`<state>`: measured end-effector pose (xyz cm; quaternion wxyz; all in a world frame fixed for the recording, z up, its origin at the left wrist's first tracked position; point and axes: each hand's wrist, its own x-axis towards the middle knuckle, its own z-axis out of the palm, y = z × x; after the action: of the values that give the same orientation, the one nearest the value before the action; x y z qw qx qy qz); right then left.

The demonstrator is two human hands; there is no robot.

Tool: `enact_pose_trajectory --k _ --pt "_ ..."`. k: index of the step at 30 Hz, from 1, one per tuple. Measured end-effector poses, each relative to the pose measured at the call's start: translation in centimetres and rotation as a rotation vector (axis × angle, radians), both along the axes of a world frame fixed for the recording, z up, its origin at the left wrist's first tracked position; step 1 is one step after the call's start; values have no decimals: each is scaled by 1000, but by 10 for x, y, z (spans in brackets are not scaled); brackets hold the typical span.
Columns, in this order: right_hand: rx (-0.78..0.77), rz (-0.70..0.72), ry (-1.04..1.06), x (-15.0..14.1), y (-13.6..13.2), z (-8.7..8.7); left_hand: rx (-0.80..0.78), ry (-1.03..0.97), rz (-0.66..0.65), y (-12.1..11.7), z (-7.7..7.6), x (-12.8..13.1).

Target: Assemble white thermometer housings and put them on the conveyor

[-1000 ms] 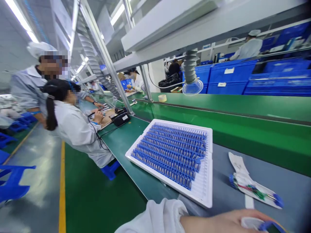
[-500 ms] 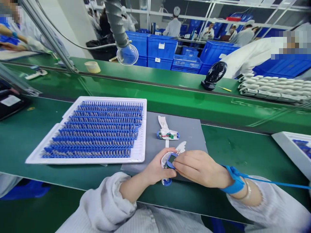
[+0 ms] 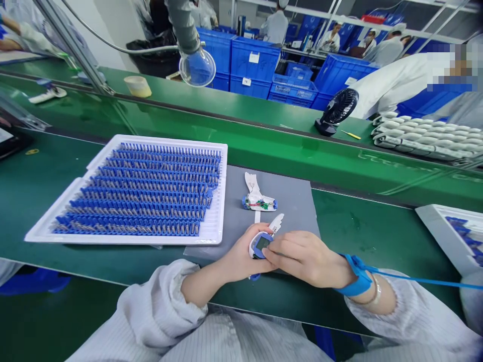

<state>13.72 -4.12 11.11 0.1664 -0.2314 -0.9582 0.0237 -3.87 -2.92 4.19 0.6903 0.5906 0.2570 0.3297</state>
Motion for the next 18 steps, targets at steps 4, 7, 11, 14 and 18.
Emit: enact_pose_trajectory --k 4,7,11,14,18 --pt "27 -12 -25 0 1 -3 51 31 -4 0 0 -1" --pt "77 15 -57 1 2 -5 106 62 -40 1 0 -2" --pt "89 -1 -52 0 0 -8 183 93 -19 2 -1 -1" --pt "86 -7 -45 3 -2 -10 184 162 -22 -1 -1 2" --pt "-12 -205 -278 31 -1 -9 62 286 -121 -6 -3 4"
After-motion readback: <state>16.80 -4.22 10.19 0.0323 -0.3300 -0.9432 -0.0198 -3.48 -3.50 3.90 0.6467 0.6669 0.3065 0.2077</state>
